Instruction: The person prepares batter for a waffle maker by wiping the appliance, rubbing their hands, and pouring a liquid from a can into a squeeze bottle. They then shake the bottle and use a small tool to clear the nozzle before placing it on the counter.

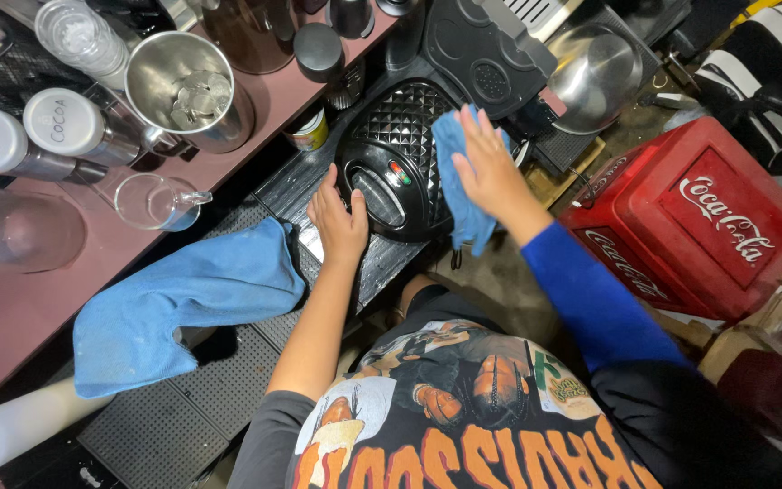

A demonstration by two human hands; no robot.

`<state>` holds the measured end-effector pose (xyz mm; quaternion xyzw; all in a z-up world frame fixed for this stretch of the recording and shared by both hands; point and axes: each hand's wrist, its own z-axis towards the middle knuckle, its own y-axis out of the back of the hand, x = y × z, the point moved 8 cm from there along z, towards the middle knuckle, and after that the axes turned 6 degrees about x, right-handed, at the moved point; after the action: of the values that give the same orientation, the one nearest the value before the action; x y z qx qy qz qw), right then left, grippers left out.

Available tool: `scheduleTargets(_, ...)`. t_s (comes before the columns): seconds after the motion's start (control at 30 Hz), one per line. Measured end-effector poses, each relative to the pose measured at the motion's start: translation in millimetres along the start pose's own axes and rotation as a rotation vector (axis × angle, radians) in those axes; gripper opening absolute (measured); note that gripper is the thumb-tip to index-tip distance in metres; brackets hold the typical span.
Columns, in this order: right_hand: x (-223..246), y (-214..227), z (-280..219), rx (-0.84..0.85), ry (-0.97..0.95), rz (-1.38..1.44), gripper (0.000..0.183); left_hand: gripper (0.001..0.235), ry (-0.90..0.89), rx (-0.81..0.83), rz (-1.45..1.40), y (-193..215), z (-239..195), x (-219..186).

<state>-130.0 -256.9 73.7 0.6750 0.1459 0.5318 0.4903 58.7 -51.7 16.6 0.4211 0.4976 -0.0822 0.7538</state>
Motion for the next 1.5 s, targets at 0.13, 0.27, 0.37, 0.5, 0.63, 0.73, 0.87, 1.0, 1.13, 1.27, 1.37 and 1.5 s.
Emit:
scheduleTargets(0.13, 39, 11, -6, 0.058, 0.056, -0.174, 0.072, 0.059, -0.068, -0.040, 0.000, 4, 0, -7)
scheduleTargets(0.27, 76, -13, -41, 0.108, 0.085, -0.310, 0.074, 0.058, -0.043, -0.030, -0.003, 3, -2, -7)
scheduleTargets(0.37, 67, -11, -38, 0.134, 0.122, -0.285, 0.076, 0.059, -0.038, -0.029, -0.011, 4, 0, -8)
scheduleTargets(0.5, 57, 2, -36, 0.140, 0.155, -0.154, 0.083, 0.060, -0.110, -0.076, 0.028, 9, -2, -14)
scheduleTargets(0.63, 70, -7, -32, 0.181, 0.139, -0.292, 0.085, 0.059, -0.083, -0.061, 0.020, 5, -1, -8)
scheduleTargets(0.73, 74, -9, -34, 0.201, 0.115, -0.280, 0.084, 0.058, -0.077, -0.051, 0.018, 4, -3, -9)
scheduleTargets(0.87, 66, 2, -27, 0.235, 0.135, -0.130, 0.084, 0.060, 0.006, -0.004, 0.009, 5, 0, -6)
scheduleTargets(1.0, 72, -3, -29, 0.172, 0.149, -0.188, 0.083, 0.059, -0.077, -0.067, 0.004, 9, -1, -14)
scheduleTargets(1.13, 83, -14, -36, 0.121, 0.186, -0.235, 0.083, 0.059, -0.033, -0.040, -0.002, 7, -2, -12)
scheduleTargets(1.27, 75, -4, -36, 0.216, 0.250, -0.153, 0.078, 0.059, -0.021, -0.033, -0.001, 8, 1, -11)
scheduleTargets(1.37, 77, -3, -36, 0.225, 0.223, -0.144, 0.075, 0.059, -0.048, -0.051, -0.006, 6, -1, -12)
scheduleTargets(1.5, 87, -12, -35, 0.135, 0.151, -0.173, 0.072, 0.057, -0.107, -0.085, 0.010, 7, -2, -13)
